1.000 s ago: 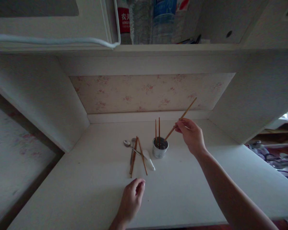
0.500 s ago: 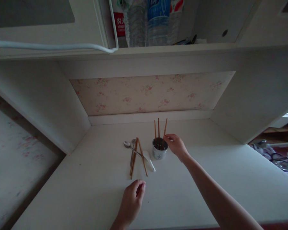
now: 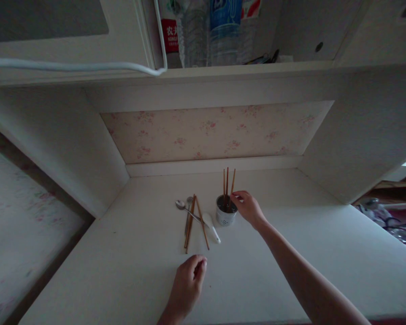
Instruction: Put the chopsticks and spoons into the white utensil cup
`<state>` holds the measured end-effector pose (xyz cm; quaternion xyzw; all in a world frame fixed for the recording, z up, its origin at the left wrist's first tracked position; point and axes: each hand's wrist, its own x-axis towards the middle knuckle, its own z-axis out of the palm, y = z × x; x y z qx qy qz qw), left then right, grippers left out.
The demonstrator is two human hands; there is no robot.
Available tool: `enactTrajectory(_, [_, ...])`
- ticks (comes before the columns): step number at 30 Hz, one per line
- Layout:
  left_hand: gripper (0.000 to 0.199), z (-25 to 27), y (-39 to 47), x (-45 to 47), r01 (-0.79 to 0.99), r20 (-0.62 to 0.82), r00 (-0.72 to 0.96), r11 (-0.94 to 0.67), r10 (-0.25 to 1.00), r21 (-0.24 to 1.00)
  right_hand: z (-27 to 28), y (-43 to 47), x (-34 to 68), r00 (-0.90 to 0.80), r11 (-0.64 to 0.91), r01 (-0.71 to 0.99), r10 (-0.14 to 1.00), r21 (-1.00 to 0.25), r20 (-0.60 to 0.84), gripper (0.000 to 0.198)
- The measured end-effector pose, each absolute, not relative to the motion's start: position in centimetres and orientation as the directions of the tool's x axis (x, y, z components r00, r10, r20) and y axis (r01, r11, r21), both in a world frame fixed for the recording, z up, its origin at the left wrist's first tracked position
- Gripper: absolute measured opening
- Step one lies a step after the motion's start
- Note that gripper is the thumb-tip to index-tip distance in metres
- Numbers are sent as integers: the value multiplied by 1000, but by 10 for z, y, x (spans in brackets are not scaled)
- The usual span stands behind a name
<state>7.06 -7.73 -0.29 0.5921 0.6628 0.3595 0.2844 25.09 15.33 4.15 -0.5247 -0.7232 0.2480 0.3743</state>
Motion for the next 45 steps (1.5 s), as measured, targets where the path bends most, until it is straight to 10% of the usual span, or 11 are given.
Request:
enactTrajectory(34, [31,8,-64,66,498,19,-161,65,987,865,-3,108,274,105,152,367,974,-918,203,40])
enactTrajectory(45, [27,37,20,44,890,15,-221,195,975,412,-36,47,281,22,183,444,976,-877,216,32])
